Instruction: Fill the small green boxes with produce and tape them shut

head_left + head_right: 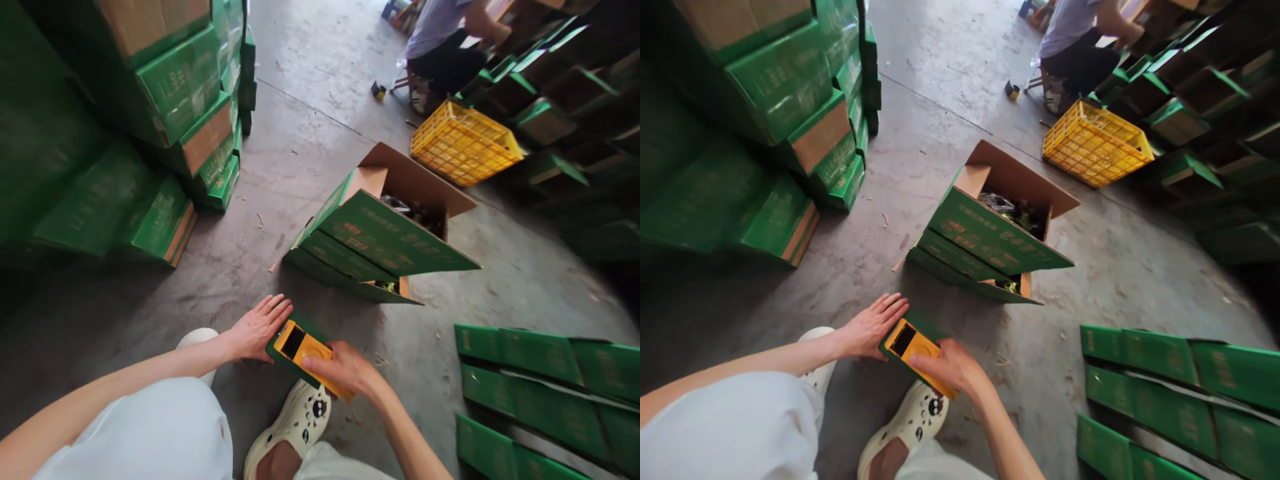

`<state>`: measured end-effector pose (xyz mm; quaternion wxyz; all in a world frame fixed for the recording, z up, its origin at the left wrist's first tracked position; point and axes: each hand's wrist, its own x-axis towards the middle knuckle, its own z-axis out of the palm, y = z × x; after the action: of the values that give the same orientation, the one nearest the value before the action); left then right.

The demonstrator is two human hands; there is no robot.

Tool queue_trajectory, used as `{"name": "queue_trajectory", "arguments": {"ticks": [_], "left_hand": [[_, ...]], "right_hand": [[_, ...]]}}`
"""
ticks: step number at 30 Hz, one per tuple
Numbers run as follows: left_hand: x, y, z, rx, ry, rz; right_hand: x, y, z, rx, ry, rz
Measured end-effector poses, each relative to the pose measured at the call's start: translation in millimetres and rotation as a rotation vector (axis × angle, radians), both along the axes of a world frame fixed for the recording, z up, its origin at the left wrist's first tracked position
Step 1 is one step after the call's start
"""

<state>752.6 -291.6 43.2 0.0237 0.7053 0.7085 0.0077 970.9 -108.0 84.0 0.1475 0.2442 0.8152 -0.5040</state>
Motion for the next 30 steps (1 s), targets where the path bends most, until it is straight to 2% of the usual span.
{"name": "queue_trajectory", "arguments": {"ticks": [6,10,14,20,26,30], "left_hand": [[-1.3,1.7,1.5,0.021,-0.005,-0.018],[2.6,3.7,5.4,0.035,0.003,-0.037],[5.1,1.8,6.9,0.039,0.038,-0.045],[17.3,11.9,1.3,-0.023,0.107,-0.056],[51.5,45.2,-15.2,-0.12,0.052,-0.198],[38.6,31.5,-6.7,-0.174,0.053,-0.25]], "right_hand": [[43.9,21.1,-11.2,0.146,-0.095,-0.019],[69.7,27.0,-24.7,0.144,-0.133,-0.052],[64.7,20.5,-31.4,0.236,-0.157,-0.037],[53.1,16.3,-24.9,0.33,-0.206,0.008],[56.4,14.3,-12.1,0.329,-0.239,-0.025],[55.1,-1.6,-1.4,0.257,-0.222,-0.023]]}}
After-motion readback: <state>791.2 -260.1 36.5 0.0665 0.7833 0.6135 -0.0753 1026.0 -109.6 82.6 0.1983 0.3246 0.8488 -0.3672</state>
